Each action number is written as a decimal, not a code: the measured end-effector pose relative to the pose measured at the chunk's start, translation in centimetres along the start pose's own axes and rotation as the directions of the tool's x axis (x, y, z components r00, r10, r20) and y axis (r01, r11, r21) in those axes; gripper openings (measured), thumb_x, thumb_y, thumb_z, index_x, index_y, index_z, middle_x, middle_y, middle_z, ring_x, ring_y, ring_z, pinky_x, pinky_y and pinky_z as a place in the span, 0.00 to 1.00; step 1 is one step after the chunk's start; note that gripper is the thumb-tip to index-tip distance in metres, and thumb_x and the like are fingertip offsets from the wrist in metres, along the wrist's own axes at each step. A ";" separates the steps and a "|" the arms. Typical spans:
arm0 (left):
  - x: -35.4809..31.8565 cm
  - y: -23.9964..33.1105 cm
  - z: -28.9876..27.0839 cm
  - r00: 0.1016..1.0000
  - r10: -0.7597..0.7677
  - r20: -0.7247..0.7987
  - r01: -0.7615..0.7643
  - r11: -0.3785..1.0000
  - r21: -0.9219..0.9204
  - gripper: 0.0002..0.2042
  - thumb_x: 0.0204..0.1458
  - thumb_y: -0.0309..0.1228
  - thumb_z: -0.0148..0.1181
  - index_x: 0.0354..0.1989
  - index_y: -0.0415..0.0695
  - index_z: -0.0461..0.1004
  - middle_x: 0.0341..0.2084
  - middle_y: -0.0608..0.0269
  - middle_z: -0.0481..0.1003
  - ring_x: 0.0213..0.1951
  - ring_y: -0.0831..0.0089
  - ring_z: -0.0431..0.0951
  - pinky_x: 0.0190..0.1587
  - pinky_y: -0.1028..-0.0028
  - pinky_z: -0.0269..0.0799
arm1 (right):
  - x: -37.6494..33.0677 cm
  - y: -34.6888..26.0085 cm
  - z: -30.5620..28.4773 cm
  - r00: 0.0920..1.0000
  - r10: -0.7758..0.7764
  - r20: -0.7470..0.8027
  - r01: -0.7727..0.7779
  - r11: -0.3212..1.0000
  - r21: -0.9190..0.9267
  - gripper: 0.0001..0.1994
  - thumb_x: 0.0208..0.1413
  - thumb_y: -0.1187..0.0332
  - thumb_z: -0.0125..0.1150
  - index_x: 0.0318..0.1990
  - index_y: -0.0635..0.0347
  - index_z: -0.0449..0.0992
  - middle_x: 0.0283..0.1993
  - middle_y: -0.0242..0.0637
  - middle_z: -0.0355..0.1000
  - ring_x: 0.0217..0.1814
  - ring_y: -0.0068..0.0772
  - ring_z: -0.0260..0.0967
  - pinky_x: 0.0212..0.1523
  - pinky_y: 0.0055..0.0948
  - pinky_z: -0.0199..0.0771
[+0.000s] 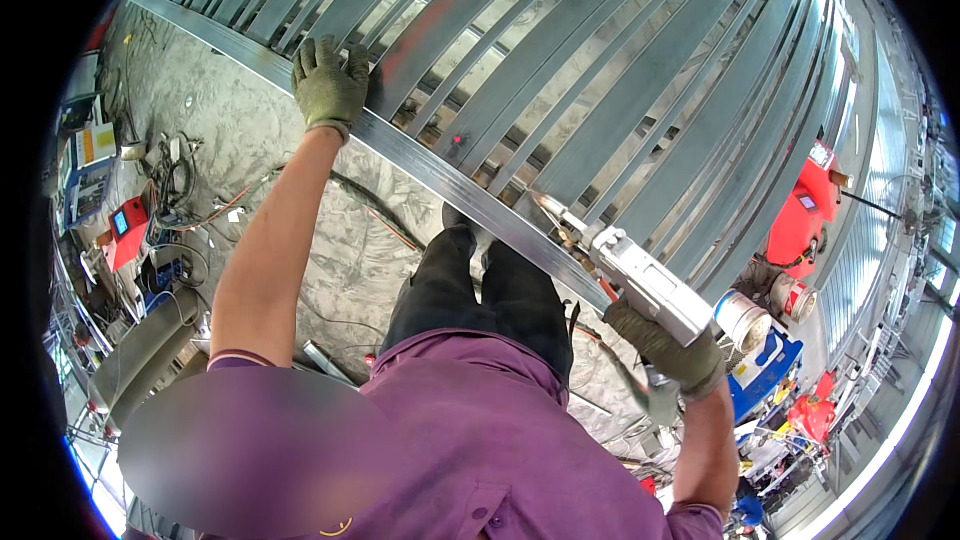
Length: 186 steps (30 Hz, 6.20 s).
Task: The person welds a long metal frame using a handheld welding torch. The person holds the frame steady with one hand while moving the torch along the seam with the other, creating sparks and a bright arc. The person pauses briefly to reposition the torch and continues welding along the length of the frame.
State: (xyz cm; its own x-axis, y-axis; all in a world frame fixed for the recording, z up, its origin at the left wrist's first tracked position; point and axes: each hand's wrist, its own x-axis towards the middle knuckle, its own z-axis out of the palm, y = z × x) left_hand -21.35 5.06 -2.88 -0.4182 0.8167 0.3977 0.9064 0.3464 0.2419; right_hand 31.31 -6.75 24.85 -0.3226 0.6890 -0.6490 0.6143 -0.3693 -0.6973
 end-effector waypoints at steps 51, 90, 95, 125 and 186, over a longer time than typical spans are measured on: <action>1.0 1.1 -1.3 0.996 0.013 0.088 -0.025 0.990 0.139 0.26 0.66 0.55 0.63 0.58 0.44 0.77 0.57 0.55 0.77 0.65 0.46 0.74 0.71 0.48 0.64 | 16.5 2.8 -3.1 0.871 0.109 0.479 -0.134 0.991 0.019 0.30 0.58 0.57 0.86 0.64 0.59 0.84 0.58 0.41 0.88 0.57 0.30 0.84 0.59 0.33 0.83; 1.2 1.3 -1.2 0.996 -0.007 0.090 -0.005 0.992 0.128 0.23 0.62 0.51 0.66 0.53 0.45 0.78 0.55 0.58 0.77 0.64 0.50 0.73 0.70 0.49 0.65 | 16.0 2.3 -3.7 0.862 0.167 0.479 -0.213 0.976 0.044 0.30 0.58 0.56 0.85 0.65 0.59 0.84 0.55 0.40 0.88 0.55 0.28 0.84 0.57 0.32 0.82; 1.0 1.1 -1.0 0.999 0.034 0.019 -0.037 0.988 0.150 0.22 0.62 0.51 0.66 0.52 0.45 0.77 0.54 0.59 0.77 0.64 0.51 0.73 0.69 0.49 0.65 | 15.8 2.6 -3.7 0.858 0.191 0.477 -0.207 0.978 -0.019 0.28 0.59 0.57 0.85 0.63 0.60 0.85 0.54 0.41 0.89 0.54 0.30 0.85 0.57 0.33 0.83; 1.0 2.0 -1.9 0.998 -0.046 0.041 0.042 0.993 0.107 0.24 0.62 0.50 0.66 0.57 0.45 0.76 0.58 0.52 0.75 0.66 0.45 0.72 0.72 0.46 0.63 | 20.8 -3.2 1.7 0.902 0.043 0.431 -0.094 0.991 0.097 0.28 0.63 0.69 0.82 0.69 0.58 0.80 0.56 0.30 0.84 0.54 0.21 0.77 0.57 0.29 0.81; 1.1 2.2 -2.1 0.994 -0.081 0.077 0.073 0.992 0.104 0.24 0.60 0.49 0.67 0.57 0.45 0.77 0.58 0.55 0.75 0.67 0.51 0.71 0.75 0.50 0.60 | 21.6 -1.4 2.7 0.887 0.012 0.462 -0.041 0.998 0.053 0.31 0.58 0.58 0.86 0.66 0.60 0.83 0.60 0.40 0.86 0.62 0.29 0.83 0.62 0.32 0.83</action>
State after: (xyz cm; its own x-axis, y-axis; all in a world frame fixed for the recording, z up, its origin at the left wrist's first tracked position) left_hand -19.92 5.75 -0.03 -0.4844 0.8191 0.3072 0.8748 0.4509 0.1772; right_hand 21.52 6.97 10.95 -0.6116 0.3184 -0.7243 0.5879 -0.4298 -0.6854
